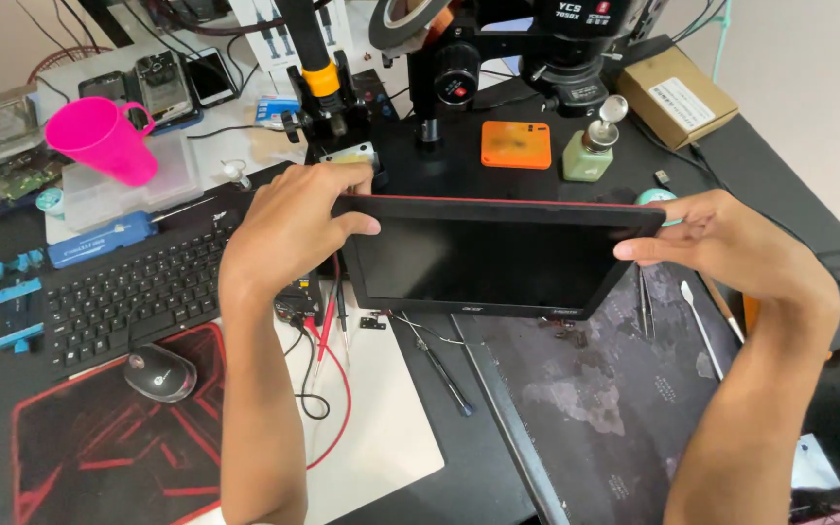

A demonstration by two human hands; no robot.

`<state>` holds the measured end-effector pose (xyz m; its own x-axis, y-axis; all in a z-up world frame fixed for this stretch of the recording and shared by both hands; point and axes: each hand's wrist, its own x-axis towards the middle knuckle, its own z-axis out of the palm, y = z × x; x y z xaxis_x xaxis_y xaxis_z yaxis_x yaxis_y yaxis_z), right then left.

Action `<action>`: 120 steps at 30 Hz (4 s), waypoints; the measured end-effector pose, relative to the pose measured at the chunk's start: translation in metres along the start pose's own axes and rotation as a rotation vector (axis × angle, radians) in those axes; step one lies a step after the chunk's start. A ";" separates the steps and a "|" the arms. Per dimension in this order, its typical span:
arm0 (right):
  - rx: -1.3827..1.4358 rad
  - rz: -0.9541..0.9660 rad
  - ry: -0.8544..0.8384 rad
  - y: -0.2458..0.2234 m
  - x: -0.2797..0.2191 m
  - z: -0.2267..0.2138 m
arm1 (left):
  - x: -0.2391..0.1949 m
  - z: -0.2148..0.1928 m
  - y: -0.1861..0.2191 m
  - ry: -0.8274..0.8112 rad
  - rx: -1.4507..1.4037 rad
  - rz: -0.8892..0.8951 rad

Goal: The person works on a disassembled red laptop, using a screwdriver to remove screws from the internal chassis. They then flip the laptop to show the keyboard side and proceed to pry open the bezel of the screen using a metal tool.

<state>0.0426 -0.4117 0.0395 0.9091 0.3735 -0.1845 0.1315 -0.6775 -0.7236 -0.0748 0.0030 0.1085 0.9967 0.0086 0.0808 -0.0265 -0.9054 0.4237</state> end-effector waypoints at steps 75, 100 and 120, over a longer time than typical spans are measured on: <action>1.152 -0.294 0.408 0.038 -0.097 0.022 | -0.010 0.125 0.146 0.467 0.065 0.766; 0.698 -0.493 0.583 -0.017 -0.111 0.055 | -0.012 0.125 0.154 0.463 -0.045 0.801; 0.357 -0.486 0.728 -0.024 -0.110 0.064 | -0.018 0.138 0.152 0.545 -0.070 0.779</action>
<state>-0.0862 -0.3961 0.0346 0.8256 -0.0050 0.5642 0.5417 -0.2728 -0.7950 -0.0862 -0.1934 0.0468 0.5247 -0.3737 0.7649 -0.6903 -0.7126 0.1254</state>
